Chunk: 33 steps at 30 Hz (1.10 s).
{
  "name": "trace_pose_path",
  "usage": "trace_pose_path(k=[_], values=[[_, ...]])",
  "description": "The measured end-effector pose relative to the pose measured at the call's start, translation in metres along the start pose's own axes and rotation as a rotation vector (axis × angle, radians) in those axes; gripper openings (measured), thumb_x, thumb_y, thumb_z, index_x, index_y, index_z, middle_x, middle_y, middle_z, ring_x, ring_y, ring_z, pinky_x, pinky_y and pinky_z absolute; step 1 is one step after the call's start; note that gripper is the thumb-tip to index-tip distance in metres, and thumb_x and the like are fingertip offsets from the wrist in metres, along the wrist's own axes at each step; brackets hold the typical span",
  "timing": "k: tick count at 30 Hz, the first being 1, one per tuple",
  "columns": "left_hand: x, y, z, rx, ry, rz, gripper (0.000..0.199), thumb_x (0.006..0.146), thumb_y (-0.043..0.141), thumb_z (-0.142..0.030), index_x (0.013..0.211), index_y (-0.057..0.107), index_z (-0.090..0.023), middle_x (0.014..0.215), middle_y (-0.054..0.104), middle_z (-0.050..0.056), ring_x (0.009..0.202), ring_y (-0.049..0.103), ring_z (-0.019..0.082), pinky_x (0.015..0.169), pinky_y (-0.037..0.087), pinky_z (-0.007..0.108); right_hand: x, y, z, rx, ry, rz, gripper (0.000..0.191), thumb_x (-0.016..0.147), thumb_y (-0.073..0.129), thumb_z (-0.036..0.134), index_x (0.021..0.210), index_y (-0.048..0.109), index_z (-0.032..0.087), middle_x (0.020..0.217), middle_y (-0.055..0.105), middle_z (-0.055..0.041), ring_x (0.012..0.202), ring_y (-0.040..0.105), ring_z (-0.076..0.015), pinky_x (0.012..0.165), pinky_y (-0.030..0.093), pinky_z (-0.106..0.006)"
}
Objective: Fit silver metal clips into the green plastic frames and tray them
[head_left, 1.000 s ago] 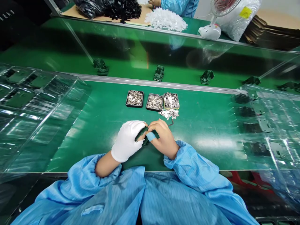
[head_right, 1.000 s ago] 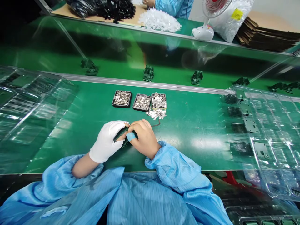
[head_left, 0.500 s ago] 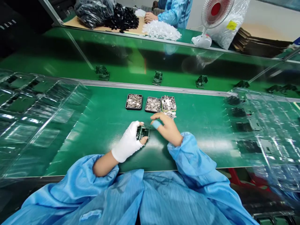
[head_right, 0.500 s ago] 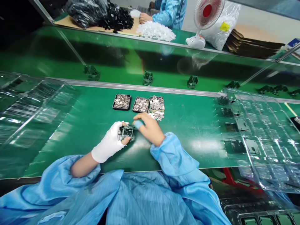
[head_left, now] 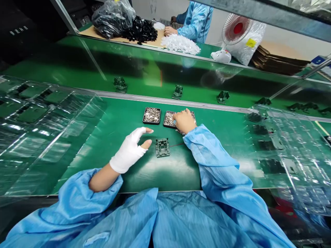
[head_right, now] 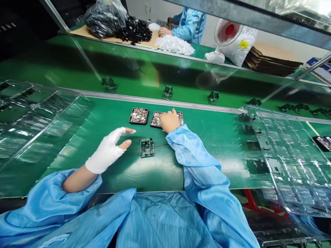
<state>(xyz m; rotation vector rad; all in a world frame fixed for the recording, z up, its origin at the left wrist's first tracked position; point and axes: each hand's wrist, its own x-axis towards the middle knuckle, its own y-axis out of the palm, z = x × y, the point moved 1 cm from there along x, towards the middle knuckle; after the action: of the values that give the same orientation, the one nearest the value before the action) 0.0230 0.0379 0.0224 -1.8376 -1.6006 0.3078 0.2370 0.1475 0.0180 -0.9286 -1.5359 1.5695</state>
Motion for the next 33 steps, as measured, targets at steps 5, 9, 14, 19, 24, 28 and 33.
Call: trace_pose_path(k=[5,9,14,19,24,28,33], values=[[0.017,-0.004,-0.012,0.044,0.019,0.009,0.028,0.085,0.045,-0.039,0.095,0.06,-0.017,0.097,0.066,0.005,0.091,0.062,0.019,0.086,0.049,0.032,-0.01,-0.001,-0.001,0.118,0.077,-0.134,0.023,0.087,0.045,0.014,0.094,0.067,0.016,0.097,0.068,-0.0114,0.096,0.058,-0.0257,0.101,0.03,-0.045],[0.021,0.005,-0.017,0.083,0.04,-0.011,0.028,0.085,0.044,-0.038,0.092,0.061,-0.018,0.094,0.067,0.004,0.089,0.062,0.019,0.083,0.049,0.031,-0.017,0.005,-0.007,0.328,0.168,-0.195,0.023,0.086,0.044,0.013,0.096,0.064,0.016,0.098,0.068,-0.009,0.093,0.06,-0.0231,0.085,0.041,-0.034],[0.021,0.008,-0.013,0.081,0.045,-0.037,0.029,0.086,0.043,-0.038,0.09,0.063,-0.018,0.091,0.068,0.004,0.087,0.062,0.018,0.08,0.049,0.03,-0.018,0.019,-0.014,0.423,0.146,-0.262,0.022,0.083,0.044,0.013,0.093,0.063,0.018,0.096,0.07,-0.0076,0.091,0.061,-0.0234,0.085,0.041,-0.034],[0.022,0.011,-0.007,0.096,0.031,-0.058,0.029,0.086,0.042,-0.037,0.087,0.063,-0.018,0.087,0.068,0.003,0.083,0.063,0.018,0.076,0.049,0.029,-0.017,0.028,-0.013,0.447,0.157,-0.33,0.02,0.085,0.041,0.015,0.091,0.06,0.018,0.092,0.068,-0.0079,0.086,0.059,-0.0235,0.086,0.04,-0.036],[0.023,0.016,-0.003,0.087,0.053,-0.061,0.028,0.086,0.044,-0.035,0.086,0.064,-0.017,0.086,0.068,0.003,0.081,0.063,0.017,0.075,0.048,0.028,-0.016,0.03,-0.011,0.423,0.151,-0.337,0.017,0.087,0.039,0.017,0.085,0.056,0.019,0.085,0.066,-0.0073,0.081,0.057,-0.0231,0.086,0.038,-0.037],[0.023,0.017,-0.001,0.088,0.051,-0.059,0.027,0.086,0.044,-0.035,0.085,0.064,-0.017,0.085,0.068,0.003,0.081,0.063,0.017,0.074,0.047,0.028,-0.015,0.03,-0.01,0.438,0.159,-0.339,0.014,0.084,0.041,0.015,0.083,0.054,0.019,0.086,0.065,-0.0079,0.082,0.056,-0.0227,0.086,0.038,-0.036],[0.022,0.017,-0.001,0.091,0.045,-0.045,0.027,0.086,0.044,-0.035,0.084,0.064,-0.017,0.084,0.068,0.003,0.08,0.063,0.017,0.073,0.047,0.028,-0.019,0.026,-0.009,0.44,0.171,-0.317,0.016,0.081,0.042,0.011,0.085,0.056,0.019,0.087,0.065,-0.0074,0.084,0.055,-0.0221,0.086,0.039,-0.034]])
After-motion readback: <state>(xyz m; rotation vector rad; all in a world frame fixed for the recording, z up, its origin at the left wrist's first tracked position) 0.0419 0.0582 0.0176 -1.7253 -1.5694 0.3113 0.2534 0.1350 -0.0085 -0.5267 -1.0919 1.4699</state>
